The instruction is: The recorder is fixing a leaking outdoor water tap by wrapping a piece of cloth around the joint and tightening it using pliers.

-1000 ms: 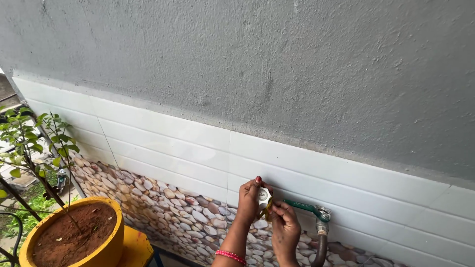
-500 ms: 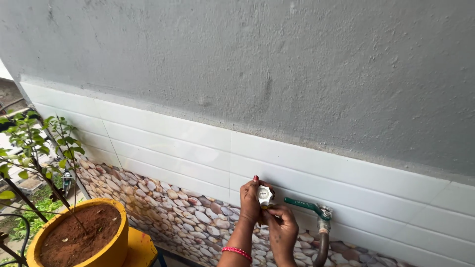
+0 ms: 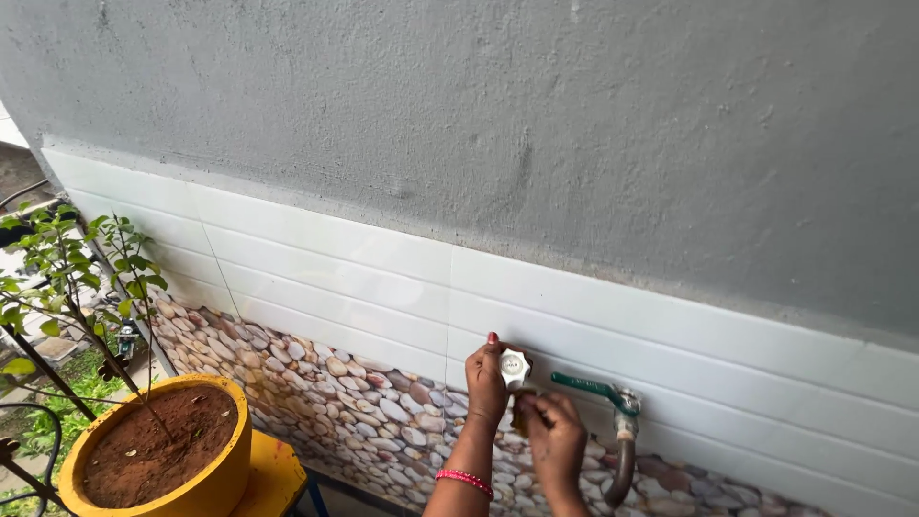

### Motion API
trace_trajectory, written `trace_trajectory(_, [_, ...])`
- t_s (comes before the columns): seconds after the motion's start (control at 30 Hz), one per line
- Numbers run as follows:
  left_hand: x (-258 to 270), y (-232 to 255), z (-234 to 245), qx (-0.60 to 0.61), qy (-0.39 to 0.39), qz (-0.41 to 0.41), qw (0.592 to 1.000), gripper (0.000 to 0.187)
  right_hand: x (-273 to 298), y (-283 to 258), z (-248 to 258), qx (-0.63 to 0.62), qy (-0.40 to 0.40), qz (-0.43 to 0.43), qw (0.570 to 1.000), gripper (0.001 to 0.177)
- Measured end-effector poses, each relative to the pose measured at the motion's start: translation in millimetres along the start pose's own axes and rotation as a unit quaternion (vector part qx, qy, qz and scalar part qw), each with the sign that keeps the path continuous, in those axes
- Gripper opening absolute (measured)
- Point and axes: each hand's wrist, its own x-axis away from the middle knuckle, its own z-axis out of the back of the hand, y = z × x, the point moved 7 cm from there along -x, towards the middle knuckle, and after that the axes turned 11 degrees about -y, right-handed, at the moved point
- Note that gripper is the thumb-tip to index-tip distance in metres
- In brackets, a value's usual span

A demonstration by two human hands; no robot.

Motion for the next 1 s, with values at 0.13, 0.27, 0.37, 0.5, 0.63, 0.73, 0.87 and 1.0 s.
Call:
trace_trajectory(0.13, [58, 48, -3, -0.143, 0.096, -0.166, 0.971, 0.039, -17, -10, 35, -0.004, 0.01, 0.043, 0.999, 0.014])
trace_trajectory(0.27, [130, 53, 1, -0.218, 0.183, -0.131, 0.95, 0.031, -20, 19, 40, -0.224, -0.085, -0.118, 0.964, 0.025])
trace_trajectory(0.37, [146, 73, -19, -0.363, 0.122, -0.143, 0.913, 0.013, -18, 23, 32, -0.238, -0.175, -0.136, 0.946, 0.025])
trace_trajectory(0.5, [140, 69, -14, -0.326, 0.075, -0.057, 0.941, 0.024, -21, 19, 31, -0.23, -0.252, -0.171, 0.924, 0.021])
trace_trajectory(0.63, [122, 85, 9, -0.198, 0.159, -0.023, 0.967, 0.018, -51, 12, 53, -0.226, -0.217, -0.101, 0.944, 0.02])
trace_trajectory(0.73, [102, 95, 3, -0.186, 0.136, -0.061, 0.971, 0.017, -67, 9, 47, -0.201, -0.192, -0.052, 0.959, 0.016])
trace_trajectory(0.87, [79, 116, -19, -0.281, 0.173, -0.075, 0.941, 0.022, -88, -14, 43, -0.231, -0.16, 0.097, 0.955, 0.01])
trace_trajectory(1.0, [75, 114, -50, -0.396, 0.087, -0.036, 0.913, 0.047, -90, -27, 28, 0.031, -0.241, 0.148, 0.959, 0.026])
